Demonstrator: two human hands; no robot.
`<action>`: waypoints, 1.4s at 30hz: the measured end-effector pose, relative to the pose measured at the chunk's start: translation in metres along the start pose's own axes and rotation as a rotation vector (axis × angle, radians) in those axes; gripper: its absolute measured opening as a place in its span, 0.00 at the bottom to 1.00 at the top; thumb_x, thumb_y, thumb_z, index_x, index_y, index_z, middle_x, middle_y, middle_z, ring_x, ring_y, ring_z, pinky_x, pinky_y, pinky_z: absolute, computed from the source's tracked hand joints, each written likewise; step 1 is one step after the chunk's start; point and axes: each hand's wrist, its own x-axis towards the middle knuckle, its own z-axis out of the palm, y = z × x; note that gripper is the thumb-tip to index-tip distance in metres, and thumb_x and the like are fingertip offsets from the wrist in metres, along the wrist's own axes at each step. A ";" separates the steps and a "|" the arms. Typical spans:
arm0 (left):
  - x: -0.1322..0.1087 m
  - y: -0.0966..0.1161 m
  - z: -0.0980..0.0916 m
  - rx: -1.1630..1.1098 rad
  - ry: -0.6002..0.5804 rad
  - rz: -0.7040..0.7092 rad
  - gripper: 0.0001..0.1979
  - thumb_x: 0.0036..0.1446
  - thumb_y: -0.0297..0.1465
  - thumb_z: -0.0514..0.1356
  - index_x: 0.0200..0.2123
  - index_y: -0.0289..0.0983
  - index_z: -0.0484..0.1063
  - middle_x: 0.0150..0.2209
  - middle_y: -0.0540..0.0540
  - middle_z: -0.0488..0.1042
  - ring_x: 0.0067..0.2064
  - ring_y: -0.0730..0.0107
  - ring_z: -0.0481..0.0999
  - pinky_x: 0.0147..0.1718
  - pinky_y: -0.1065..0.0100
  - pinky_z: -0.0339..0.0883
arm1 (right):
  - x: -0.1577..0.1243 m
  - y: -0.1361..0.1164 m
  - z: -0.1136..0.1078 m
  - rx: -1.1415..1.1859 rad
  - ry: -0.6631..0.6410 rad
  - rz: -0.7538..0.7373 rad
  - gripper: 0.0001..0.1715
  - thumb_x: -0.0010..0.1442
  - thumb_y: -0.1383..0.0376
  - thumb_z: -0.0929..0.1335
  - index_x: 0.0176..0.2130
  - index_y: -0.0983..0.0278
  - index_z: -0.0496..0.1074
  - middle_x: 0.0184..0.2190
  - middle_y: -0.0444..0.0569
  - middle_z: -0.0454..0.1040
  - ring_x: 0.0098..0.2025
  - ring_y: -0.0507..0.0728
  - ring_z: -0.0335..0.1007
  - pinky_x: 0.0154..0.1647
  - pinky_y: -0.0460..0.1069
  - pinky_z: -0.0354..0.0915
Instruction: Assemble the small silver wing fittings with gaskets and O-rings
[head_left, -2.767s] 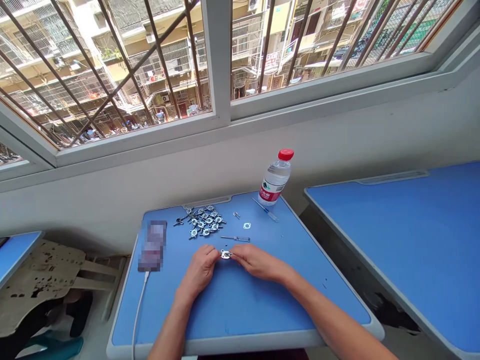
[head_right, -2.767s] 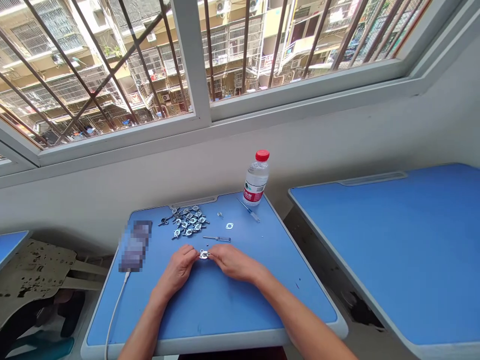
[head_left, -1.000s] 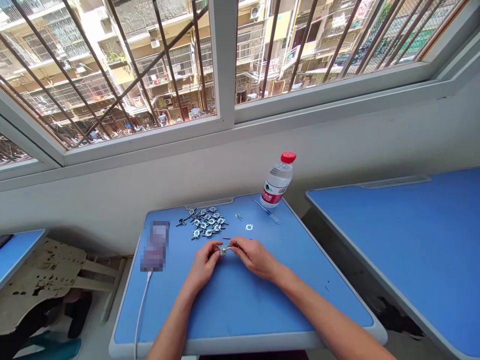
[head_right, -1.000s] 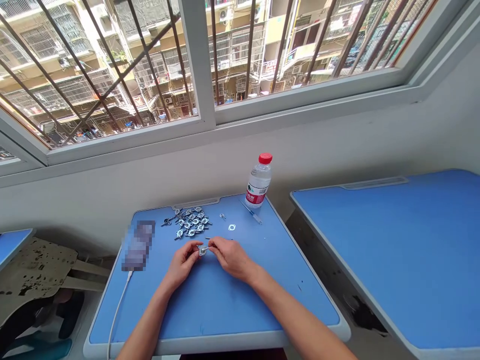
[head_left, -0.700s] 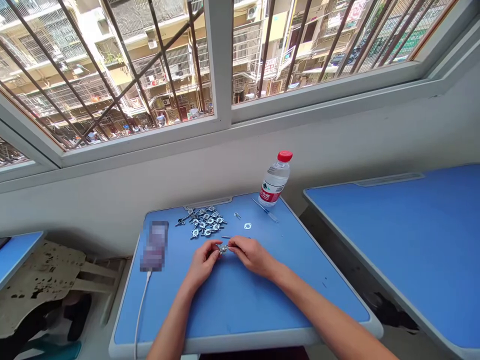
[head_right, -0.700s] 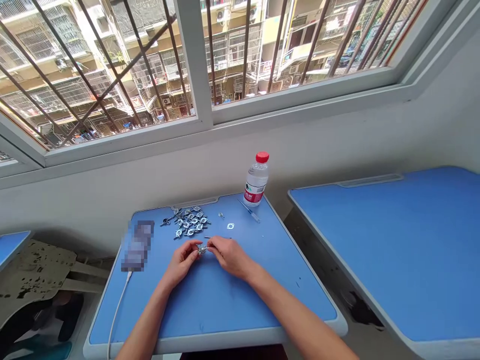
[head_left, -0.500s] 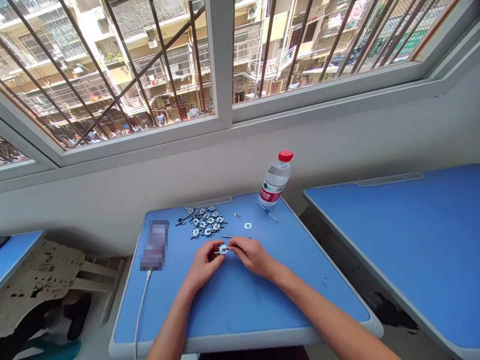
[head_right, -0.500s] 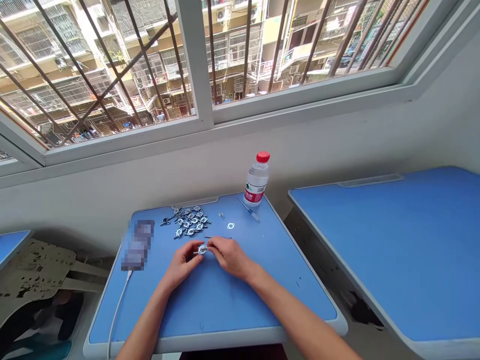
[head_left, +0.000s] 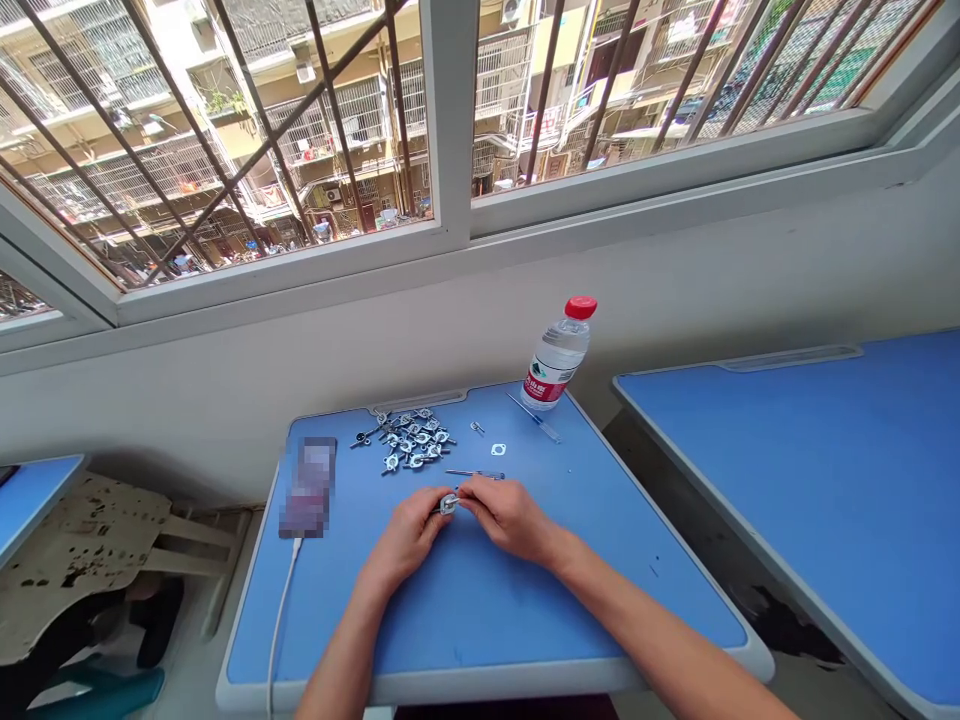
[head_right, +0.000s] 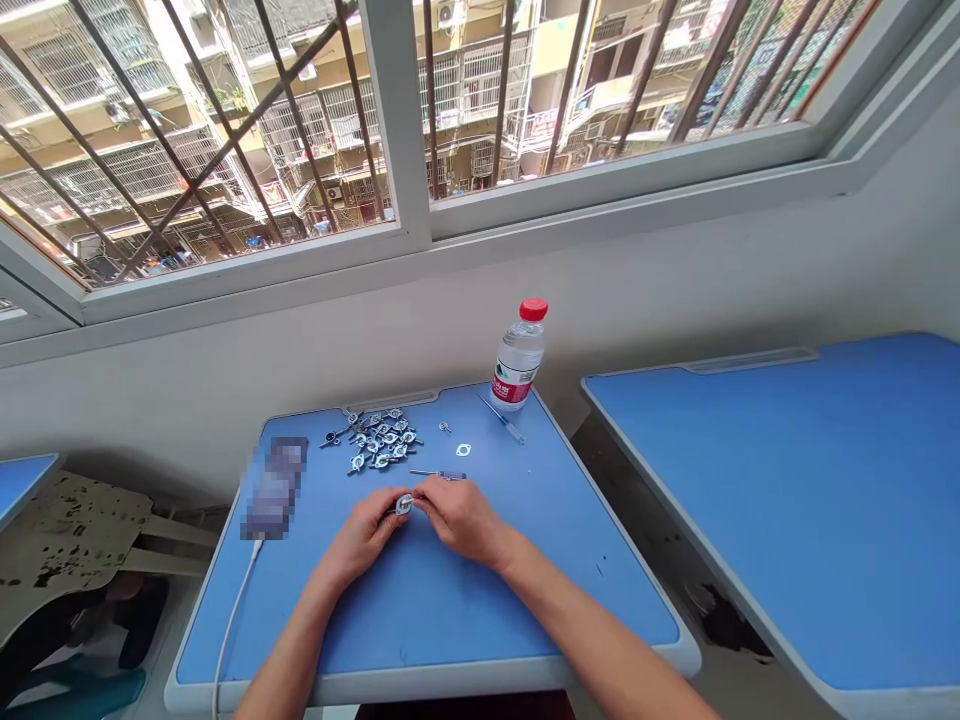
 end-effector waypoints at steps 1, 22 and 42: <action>0.000 0.000 0.001 0.014 0.003 0.007 0.13 0.65 0.30 0.53 0.50 0.40 0.71 0.44 0.44 0.76 0.44 0.62 0.73 0.45 0.65 0.66 | 0.000 0.000 0.000 0.001 -0.001 -0.004 0.13 0.71 0.66 0.59 0.36 0.63 0.67 0.27 0.47 0.74 0.26 0.53 0.69 0.27 0.47 0.60; -0.002 0.003 0.011 0.034 0.137 0.008 0.14 0.65 0.31 0.51 0.49 0.39 0.73 0.36 0.46 0.79 0.33 0.66 0.76 0.35 0.69 0.69 | -0.004 -0.027 0.017 -0.070 0.239 0.153 0.17 0.67 0.67 0.62 0.25 0.62 0.65 0.17 0.43 0.70 0.17 0.50 0.63 0.21 0.46 0.57; -0.004 -0.011 0.007 0.163 0.246 -0.054 0.16 0.63 0.28 0.50 0.50 0.40 0.73 0.37 0.44 0.80 0.34 0.63 0.78 0.35 0.67 0.70 | -0.013 -0.043 0.036 0.050 0.132 -0.027 0.28 0.68 0.72 0.57 0.66 0.71 0.56 0.24 0.49 0.78 0.20 0.56 0.73 0.20 0.49 0.67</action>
